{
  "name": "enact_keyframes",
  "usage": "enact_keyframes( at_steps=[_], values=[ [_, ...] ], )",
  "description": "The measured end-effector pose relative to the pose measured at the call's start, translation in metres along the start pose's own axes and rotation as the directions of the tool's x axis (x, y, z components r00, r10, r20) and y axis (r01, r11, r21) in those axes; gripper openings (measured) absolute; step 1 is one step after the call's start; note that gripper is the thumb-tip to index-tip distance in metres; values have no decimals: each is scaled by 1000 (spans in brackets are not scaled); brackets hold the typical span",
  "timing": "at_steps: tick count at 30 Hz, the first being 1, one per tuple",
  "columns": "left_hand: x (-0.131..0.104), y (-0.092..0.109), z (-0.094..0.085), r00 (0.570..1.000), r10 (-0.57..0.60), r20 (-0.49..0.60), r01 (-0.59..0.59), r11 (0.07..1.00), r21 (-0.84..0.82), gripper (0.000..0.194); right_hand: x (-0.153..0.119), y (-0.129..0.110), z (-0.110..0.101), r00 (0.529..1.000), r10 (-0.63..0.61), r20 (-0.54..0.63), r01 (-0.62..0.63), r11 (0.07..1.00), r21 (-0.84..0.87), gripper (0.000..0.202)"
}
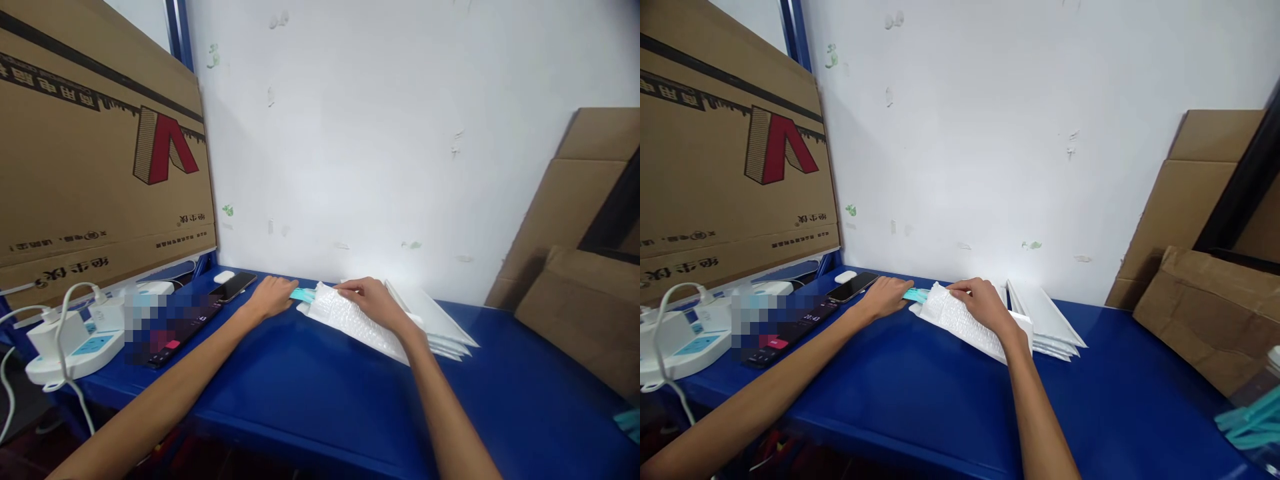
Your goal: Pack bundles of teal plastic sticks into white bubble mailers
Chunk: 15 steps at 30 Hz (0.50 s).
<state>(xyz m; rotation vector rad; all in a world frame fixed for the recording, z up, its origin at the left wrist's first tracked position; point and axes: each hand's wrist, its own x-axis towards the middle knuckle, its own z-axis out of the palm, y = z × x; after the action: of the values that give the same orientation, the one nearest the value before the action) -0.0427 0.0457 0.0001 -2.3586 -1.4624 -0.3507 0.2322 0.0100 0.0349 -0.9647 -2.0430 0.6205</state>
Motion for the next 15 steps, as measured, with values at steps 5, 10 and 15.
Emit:
enact_keyframes(
  at_steps=[5,10,15],
  values=[
    [-1,3,-6,999,31,-23,-31,1000,7,11,-1,-2,-1,1000,-9,-8,8,998,-59,25],
    [-4,8,-13,994,98,-40,-98,995,0,8,0,-6,8,1000,-31,-2,30,991,-127,24],
    [-8,11,-21,988,140,-59,-140,990,-2,12,2,-9,12,999,-24,-21,19,977,-213,23]
  ],
)
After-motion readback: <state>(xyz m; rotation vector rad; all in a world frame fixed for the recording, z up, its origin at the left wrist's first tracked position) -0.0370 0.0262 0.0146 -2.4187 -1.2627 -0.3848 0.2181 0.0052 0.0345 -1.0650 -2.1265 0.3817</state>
